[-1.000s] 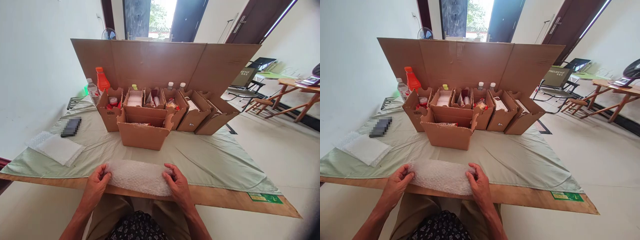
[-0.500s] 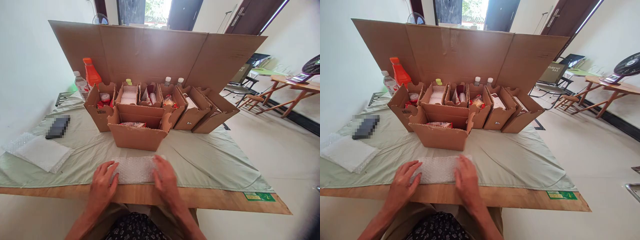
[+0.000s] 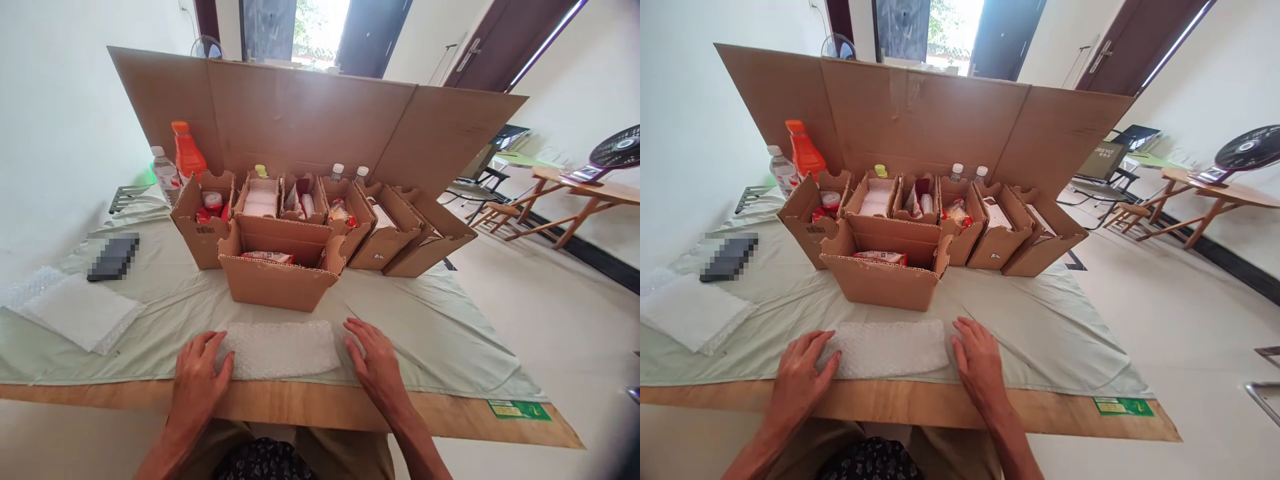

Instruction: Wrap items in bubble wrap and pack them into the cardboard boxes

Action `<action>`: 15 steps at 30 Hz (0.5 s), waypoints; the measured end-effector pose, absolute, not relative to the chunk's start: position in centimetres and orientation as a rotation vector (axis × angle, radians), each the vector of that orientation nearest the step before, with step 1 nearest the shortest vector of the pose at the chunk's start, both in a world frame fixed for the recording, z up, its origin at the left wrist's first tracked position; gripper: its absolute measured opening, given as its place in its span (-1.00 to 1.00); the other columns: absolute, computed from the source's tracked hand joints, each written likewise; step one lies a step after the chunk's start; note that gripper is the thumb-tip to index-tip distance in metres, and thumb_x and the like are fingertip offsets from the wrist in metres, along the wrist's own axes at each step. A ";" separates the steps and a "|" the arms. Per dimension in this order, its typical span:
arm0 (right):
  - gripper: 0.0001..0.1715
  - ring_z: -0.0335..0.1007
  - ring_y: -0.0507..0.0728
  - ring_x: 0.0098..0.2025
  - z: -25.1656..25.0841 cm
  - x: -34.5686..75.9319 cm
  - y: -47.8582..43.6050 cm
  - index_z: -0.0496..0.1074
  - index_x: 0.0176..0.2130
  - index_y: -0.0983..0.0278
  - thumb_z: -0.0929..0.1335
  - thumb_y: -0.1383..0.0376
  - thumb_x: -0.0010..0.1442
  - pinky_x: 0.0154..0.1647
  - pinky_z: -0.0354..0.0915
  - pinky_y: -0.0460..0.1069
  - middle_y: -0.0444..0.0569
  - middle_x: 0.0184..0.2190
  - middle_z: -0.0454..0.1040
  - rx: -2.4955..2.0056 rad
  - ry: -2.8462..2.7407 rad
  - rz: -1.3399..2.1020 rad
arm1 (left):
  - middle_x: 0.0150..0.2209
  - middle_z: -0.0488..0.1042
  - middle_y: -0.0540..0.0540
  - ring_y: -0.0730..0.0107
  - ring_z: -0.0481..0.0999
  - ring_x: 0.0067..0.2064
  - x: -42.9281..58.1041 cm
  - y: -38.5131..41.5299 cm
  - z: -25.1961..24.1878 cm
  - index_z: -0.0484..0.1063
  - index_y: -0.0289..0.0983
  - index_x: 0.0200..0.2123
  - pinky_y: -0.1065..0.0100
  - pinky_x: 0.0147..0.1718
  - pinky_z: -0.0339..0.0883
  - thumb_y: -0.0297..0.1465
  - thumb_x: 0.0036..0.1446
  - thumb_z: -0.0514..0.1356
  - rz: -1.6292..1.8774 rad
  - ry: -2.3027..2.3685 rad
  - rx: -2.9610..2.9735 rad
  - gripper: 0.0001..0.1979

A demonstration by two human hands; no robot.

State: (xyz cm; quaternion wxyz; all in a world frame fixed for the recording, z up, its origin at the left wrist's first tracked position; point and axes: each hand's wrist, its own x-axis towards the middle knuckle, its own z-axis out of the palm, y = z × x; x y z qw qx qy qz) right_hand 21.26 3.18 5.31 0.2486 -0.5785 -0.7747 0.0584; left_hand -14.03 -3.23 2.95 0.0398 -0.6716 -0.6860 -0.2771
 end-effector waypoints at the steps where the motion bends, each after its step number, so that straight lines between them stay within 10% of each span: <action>1: -0.61 0.41 0.31 0.15 5.4 20.1 3.8 0.48 0.09 0.27 0.28 0.29 0.31 0.12 0.31 0.21 0.15 0.13 0.51 -1.587 -2.145 0.220 | -0.07 0.54 -0.27 -0.04 0.47 -0.06 -14.3 -3.2 3.0 0.49 -0.33 -0.01 0.03 -0.07 0.36 -0.28 0.24 0.14 -0.767 -2.154 -1.997 -0.66; 10: -0.93 0.51 0.30 -0.08 5.7 16.6 4.1 0.45 -0.36 0.25 0.35 0.37 0.17 -0.08 0.34 0.14 0.12 -0.09 0.60 -1.600 -2.166 0.391 | -0.25 0.58 -0.17 0.14 0.56 -0.22 -13.2 -2.2 3.6 0.51 -0.24 -0.34 0.21 -0.19 0.38 -0.44 0.15 0.09 -0.610 -2.383 -2.047 -0.82; 15: -0.79 0.41 0.08 -0.44 7.1 14.0 -0.7 0.42 -0.10 0.23 0.29 0.27 0.26 -0.40 0.27 -0.06 -0.12 -0.42 0.49 -1.442 -1.954 0.935 | -0.44 0.58 -0.04 0.22 0.58 -0.39 -17.5 -0.9 7.4 0.48 -0.22 -0.22 0.30 -0.36 0.35 -0.42 0.19 0.06 -0.628 -2.420 -2.036 -0.81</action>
